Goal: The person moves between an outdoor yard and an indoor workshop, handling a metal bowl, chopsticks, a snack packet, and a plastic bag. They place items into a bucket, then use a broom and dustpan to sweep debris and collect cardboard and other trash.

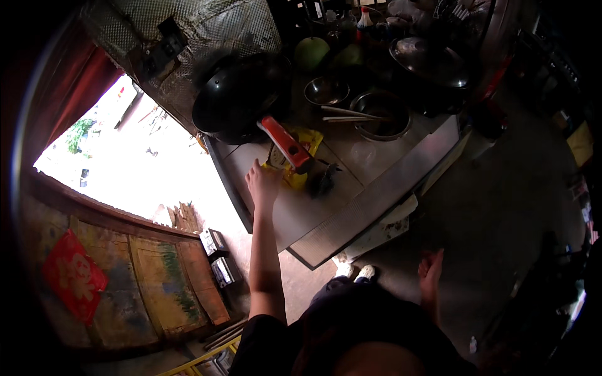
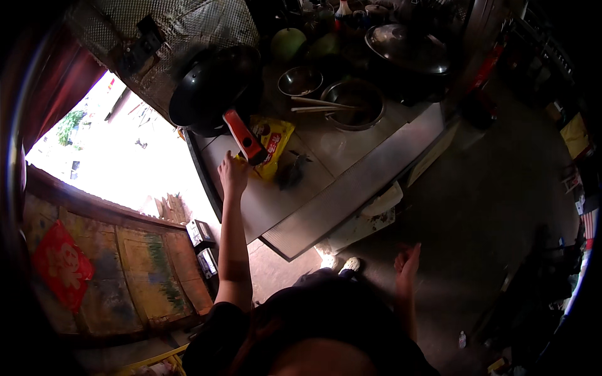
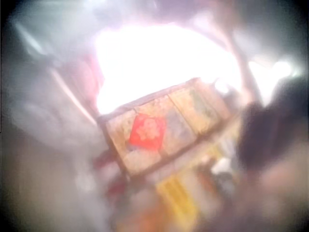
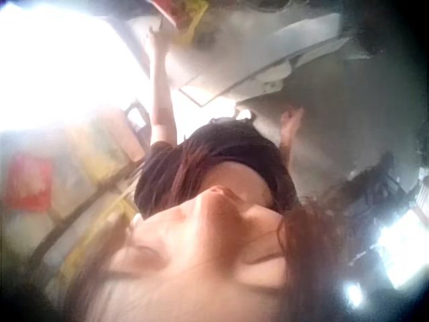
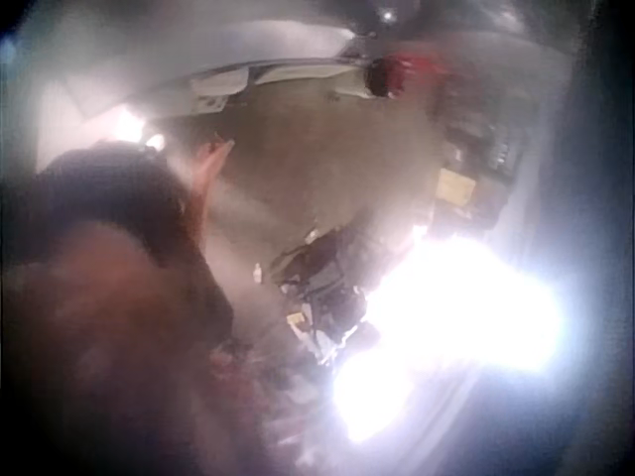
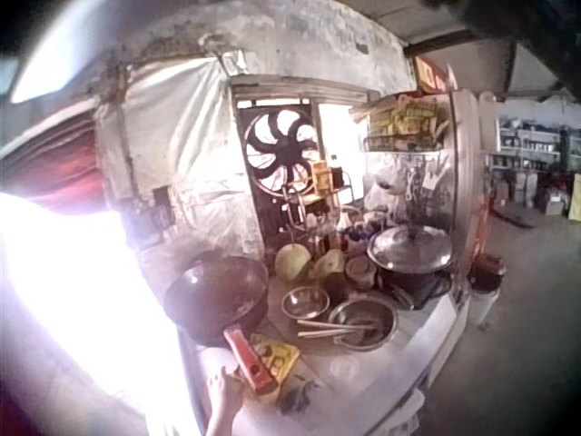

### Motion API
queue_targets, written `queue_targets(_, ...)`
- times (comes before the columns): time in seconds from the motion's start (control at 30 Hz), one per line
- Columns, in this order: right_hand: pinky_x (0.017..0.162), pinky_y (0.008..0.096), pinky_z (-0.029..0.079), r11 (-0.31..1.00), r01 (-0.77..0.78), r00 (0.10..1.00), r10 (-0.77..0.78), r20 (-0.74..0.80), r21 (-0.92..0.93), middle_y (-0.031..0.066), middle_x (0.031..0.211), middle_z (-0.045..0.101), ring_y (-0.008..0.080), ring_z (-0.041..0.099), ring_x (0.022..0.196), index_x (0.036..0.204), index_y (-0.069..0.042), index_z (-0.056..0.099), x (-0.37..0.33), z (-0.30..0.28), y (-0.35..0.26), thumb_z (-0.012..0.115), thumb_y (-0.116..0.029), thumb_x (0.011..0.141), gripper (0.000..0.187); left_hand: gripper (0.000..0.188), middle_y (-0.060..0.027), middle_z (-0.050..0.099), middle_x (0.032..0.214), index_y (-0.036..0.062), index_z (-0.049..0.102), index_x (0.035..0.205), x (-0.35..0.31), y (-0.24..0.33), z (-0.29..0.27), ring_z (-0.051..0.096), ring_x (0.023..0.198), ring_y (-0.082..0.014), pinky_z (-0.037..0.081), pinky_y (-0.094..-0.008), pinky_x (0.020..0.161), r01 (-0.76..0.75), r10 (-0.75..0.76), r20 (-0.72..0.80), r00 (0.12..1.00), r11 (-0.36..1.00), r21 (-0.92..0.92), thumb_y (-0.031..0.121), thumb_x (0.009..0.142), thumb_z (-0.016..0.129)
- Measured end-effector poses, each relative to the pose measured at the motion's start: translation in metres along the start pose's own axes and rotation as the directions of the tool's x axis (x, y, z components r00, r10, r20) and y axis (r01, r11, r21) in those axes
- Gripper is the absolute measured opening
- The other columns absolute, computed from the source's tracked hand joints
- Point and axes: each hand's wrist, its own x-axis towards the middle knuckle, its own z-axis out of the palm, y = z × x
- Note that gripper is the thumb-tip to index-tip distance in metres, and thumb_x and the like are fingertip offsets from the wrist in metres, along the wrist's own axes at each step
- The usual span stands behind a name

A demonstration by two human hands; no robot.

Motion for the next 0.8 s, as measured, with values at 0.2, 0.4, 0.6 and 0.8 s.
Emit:
queue_targets(0.2,0.038,0.019,0.022,0.942,0.231,0.966,-0.193,0.172,-0.243,-0.0039,0.048,0.037,0.004,0.031,0.041,0.085,-0.006,0.06,-0.008,0.08,-0.003,0.03,-0.047,0.091,0.051,0.031,-0.0147,0.063,0.075,0.0019,0.064,0.085,0.011,-0.02,-0.009,0.061,0.071,-0.029,0.047,-0.0363,0.063,-0.022,0.04,0.183,0.982,0.995,-0.101,0.025,0.064,0.067)
queue_targets(0.4,0.053,0.0203,0.038,0.828,0.425,0.82,-0.181,0.543,-0.366,-0.0009,0.062,0.051,0.0061,0.047,0.056,0.088,-0.005,0.06,-0.031,0.158,-0.016,0.036,-0.035,0.092,0.038,0.02,-0.0161,0.06,0.072,-0.0002,0.06,0.084,-0.044,-0.051,-0.059,0.06,0.066,-0.0272,0.045,-0.0332,0.061,-0.058,0.066,0.024,0.998,0.969,-0.239,0.012,0.068,0.065)
queue_targets(0.6,0.093,0.0344,0.032,0.838,0.535,0.46,-0.18,0.869,-0.109,0.0125,0.122,0.041,0.0186,0.037,0.115,0.101,-0.004,0.06,-0.061,0.188,-0.012,0.043,-0.041,0.088,0.042,0.02,-0.0032,0.049,0.071,0.0024,0.056,0.085,-0.136,-0.071,-0.076,0.046,0.061,-0.0117,0.04,-0.0259,0.057,0.009,0.114,0.176,0.978,0.815,-0.579,0.005,0.069,0.067)
queue_targets(0.8,0.104,0.0417,0.017,0.908,0.418,0.493,-0.244,0.835,0.018,0.0116,0.139,0.024,0.0257,0.021,0.129,0.109,-0.003,0.058,-0.079,0.185,-0.035,0.049,-0.042,0.083,0.048,0.022,-0.0055,0.053,0.073,-0.0002,0.056,0.09,-0.159,0.04,-0.074,0.05,0.065,-0.0132,0.041,-0.0244,0.06,0.026,0.287,0.378,0.88,0.766,-0.642,-0.001,0.068,0.061)
